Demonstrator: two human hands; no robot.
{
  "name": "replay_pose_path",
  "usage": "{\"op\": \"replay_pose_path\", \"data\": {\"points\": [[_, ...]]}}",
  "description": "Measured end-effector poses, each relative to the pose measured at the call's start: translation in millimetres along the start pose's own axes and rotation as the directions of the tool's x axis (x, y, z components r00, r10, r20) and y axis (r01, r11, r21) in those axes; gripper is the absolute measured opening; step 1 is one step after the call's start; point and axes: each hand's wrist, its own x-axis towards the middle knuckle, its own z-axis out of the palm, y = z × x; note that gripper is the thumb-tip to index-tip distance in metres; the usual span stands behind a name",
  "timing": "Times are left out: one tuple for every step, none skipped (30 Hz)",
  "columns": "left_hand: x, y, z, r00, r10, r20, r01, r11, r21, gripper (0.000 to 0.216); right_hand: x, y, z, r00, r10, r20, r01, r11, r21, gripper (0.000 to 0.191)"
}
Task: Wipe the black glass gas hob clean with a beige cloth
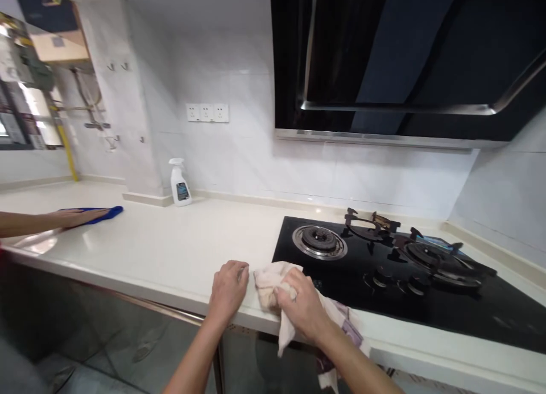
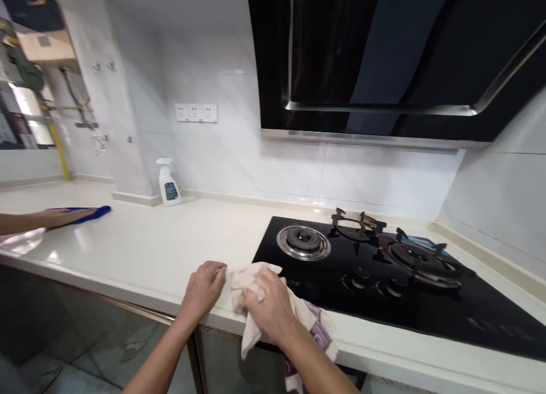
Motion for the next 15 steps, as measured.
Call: {"op": "replay_pose_path", "data": {"points": [[-0.3,0.4,-0.6,1.000,-0.024,-0.004,0.024,1.000,-0.005,0.032,17.9,-6.2,-0.2,0.999,-0.006,-0.032,0.009,0.995,0.101,0.021],[-0.5,1.0,-1.3,0.999,-0.044,-0.004,0.044,0.999,-0.009,0.031,36.3,-12.3,-4.0,0.998,-0.017,-0.068,0.029,0.982,0.187,0.023],[-0.9,1.6,-2.0,0.998,-0.057,-0.001,0.057,0.998,-0.008,0.030,54.3,-17.8,-10.9,0.993,-0.042,-0.113,0.068,0.968,0.243,0.024],[-1.3,2.3,-2.6,0.998,-0.067,0.004,0.067,0.998,0.001,0.030,70.8,-22.0,-20.1,0.985,-0.074,-0.155,0.114,0.958,0.262,0.025],[-1.8,2.8,-3.0,0.997,-0.073,0.010,0.073,0.997,0.013,0.030,84.5,-24.1,-30.7,0.975,-0.111,-0.191,0.157,0.956,0.249,0.024],[-2.3,3.2,-3.0,0.997,-0.076,0.012,0.075,0.997,0.021,0.030,94.6,-23.6,-41.8,0.966,-0.148,-0.212,0.192,0.959,0.207,0.024],[-2.8,3.4,-2.9,0.997,-0.076,0.010,0.076,0.997,0.022,0.030,100.1,-19.9,-52.8,0.961,-0.176,-0.214,0.209,0.967,0.146,0.024],[-3.3,3.5,-2.5,0.997,-0.076,0.007,0.076,0.997,0.016,0.030,100.5,-12.9,-63.0,0.962,-0.190,-0.197,0.207,0.976,0.070,0.025],[-3.8,3.4,-1.9,0.997,-0.074,0.005,0.074,0.997,0.004,0.029,95.8,-2.9,-72.3,0.971,-0.186,-0.153,0.186,0.982,-0.015,0.026],[-4.3,3.4,-1.2,0.998,-0.069,0.004,0.069,0.998,-0.011,0.029,86.3,9.8,-80.4,0.984,-0.158,-0.084,0.150,0.983,-0.102,0.028],[-4.6,3.4,-0.6,0.998,-0.065,0.002,0.065,0.998,-0.024,0.028,73.0,24.5,-87.5,0.994,-0.106,-0.004,0.103,0.976,-0.192,0.030],[-4.9,3.4,0.0,0.998,-0.063,0.000,0.063,0.998,-0.030,0.028,56.9,40.3,-93.7,0.993,-0.031,0.118,0.063,0.959,-0.276,0.033],[-5.0,3.4,0.4,0.998,-0.063,-0.001,0.063,0.998,-0.031,0.028,39.4,56.3,-99.3,0.970,0.044,0.240,0.037,0.945,-0.324,0.035],[-5.0,3.5,0.7,0.998,-0.065,-0.001,0.065,0.997,-0.034,0.028,21.7,71.5,-104.3,0.950,0.101,0.294,0.004,0.941,-0.338,0.033],[-4.9,3.6,0.8,0.998,-0.069,-0.003,0.069,0.997,-0.039,0.027,4.9,85.2,-108.5,0.942,0.148,0.303,-0.041,0.942,-0.333,0.035]]}}
